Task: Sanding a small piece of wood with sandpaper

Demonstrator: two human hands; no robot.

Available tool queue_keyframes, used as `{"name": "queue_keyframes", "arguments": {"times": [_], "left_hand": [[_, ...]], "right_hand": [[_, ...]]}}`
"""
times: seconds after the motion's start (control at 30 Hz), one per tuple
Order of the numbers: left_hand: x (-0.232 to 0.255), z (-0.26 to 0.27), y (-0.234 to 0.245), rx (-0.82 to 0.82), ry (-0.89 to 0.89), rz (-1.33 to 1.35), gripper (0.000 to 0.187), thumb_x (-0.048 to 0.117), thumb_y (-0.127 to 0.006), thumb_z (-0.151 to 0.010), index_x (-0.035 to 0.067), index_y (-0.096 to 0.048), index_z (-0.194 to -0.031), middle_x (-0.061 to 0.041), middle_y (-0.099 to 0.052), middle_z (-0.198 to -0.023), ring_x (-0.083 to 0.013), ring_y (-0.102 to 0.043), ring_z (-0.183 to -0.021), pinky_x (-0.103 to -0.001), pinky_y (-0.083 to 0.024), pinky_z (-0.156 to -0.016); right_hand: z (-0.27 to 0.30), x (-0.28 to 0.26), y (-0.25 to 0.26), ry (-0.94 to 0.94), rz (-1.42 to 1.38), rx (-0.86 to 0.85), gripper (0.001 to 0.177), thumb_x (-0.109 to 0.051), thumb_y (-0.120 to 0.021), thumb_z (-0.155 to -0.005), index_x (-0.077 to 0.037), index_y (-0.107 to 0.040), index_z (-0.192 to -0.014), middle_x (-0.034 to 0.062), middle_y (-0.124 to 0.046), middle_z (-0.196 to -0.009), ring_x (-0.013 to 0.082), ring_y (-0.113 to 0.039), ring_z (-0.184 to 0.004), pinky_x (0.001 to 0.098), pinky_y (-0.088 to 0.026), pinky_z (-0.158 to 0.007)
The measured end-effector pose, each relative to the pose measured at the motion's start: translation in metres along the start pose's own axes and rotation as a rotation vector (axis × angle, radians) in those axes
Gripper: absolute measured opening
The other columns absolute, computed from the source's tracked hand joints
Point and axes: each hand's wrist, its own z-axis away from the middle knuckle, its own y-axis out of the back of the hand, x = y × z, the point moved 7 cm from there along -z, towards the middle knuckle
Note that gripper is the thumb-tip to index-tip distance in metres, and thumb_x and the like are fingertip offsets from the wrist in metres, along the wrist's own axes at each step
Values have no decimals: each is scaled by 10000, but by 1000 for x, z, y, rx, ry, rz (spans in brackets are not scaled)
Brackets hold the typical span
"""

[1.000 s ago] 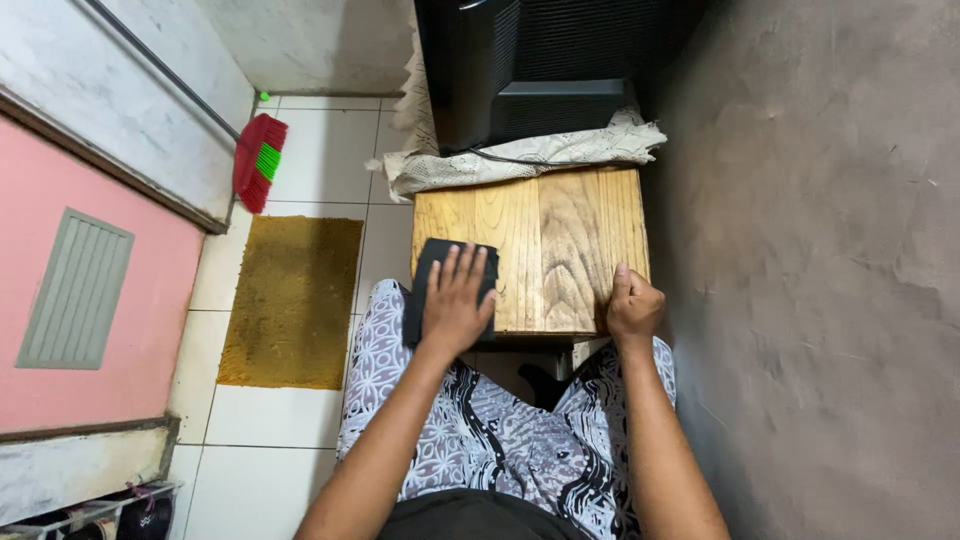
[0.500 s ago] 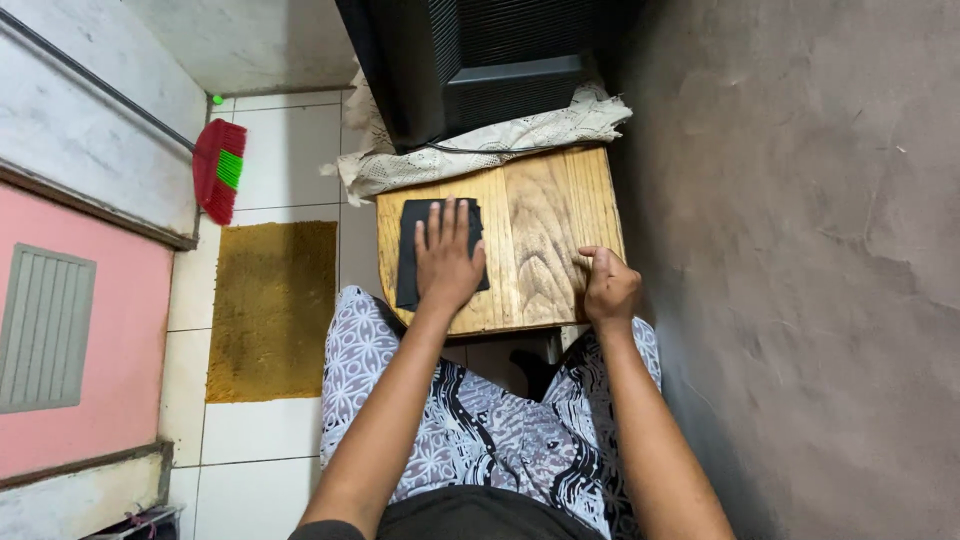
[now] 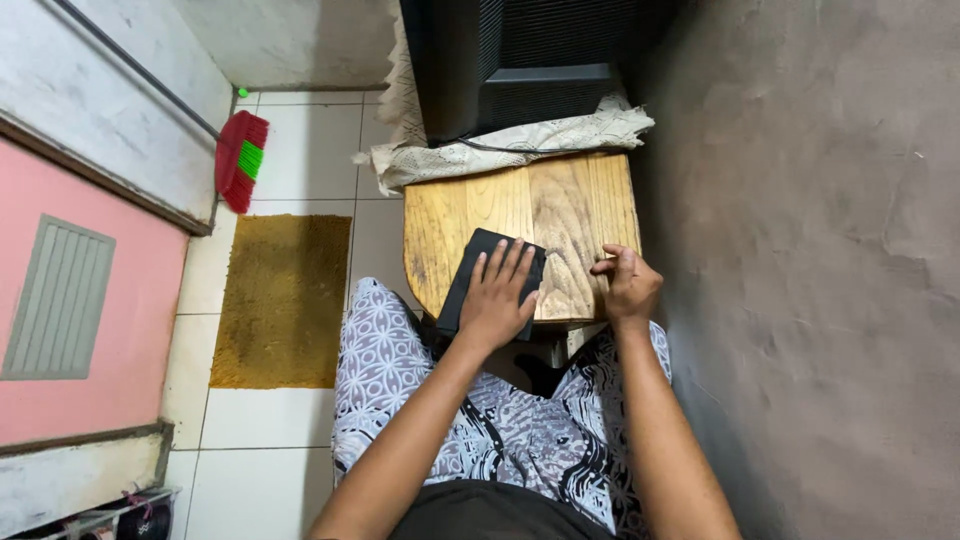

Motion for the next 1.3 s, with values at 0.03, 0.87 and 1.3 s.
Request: {"name": "queue_keyframes", "arguments": {"times": [0.03,0.87,1.3], "left_hand": [[-5,5,1,0,5,2,742,423,-539,-946,160,-311,-1601,-106,-303,-1656,-332,-249,-1532,-551,-186,-1226],[-59,-70,7,46,163,-108,736,421,-521,-960,131,-311,-1602,-121,-298,-1657,-354,-238,-1530,-570,-165,-1223],[42,-28,-33,-35,-74,34,743,450,-518,-951,153,-309,-1599,-105,-300,-1658,-329,-206,-1552,-553,-150,-1244]], "right_hand": [[2,0,0,0,1,-5,435,-348,-411,-1119,-179,-804,-1041,11,-735,-688,162,-687,-699,294,-518,-755],[-5,11,1,-70,-244,125,550,-329,-362,-1127,11,-772,-992,171,-731,-749,200,-644,-475,277,-516,-486],[-1,9,2,-93,-220,124,527,-347,-402,-1135,-4,-770,-980,162,-716,-723,208,-662,-514,296,-533,-497]]}}
